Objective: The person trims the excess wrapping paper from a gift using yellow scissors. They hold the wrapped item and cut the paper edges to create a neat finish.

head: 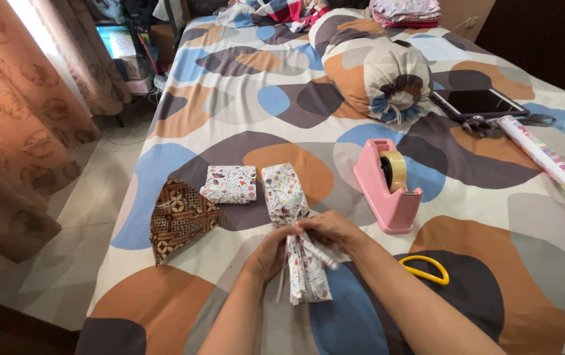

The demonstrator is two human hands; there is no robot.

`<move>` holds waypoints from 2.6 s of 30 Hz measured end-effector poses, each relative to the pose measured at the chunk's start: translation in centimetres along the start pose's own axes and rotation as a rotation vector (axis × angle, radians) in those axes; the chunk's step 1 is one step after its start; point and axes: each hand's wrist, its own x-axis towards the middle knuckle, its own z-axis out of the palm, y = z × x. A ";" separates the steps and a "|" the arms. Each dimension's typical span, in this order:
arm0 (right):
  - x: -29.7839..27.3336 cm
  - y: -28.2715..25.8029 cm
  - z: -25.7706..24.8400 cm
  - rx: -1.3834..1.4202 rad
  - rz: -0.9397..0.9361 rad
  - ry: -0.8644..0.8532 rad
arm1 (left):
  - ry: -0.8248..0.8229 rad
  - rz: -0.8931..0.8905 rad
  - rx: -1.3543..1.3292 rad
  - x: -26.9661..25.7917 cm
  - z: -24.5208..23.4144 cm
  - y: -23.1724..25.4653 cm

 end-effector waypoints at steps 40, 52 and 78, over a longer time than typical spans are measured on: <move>1.1 3.0 0.2 0.145 0.000 -0.023 | 0.156 0.130 -0.059 2.5 -3.8 -2.7; 0.9 4.0 0.5 0.130 -0.059 0.008 | 0.255 0.046 0.064 1.3 -1.6 -1.8; -0.6 4.9 -0.2 0.249 -0.147 -0.071 | 0.103 0.006 -0.039 0.9 -2.1 -1.9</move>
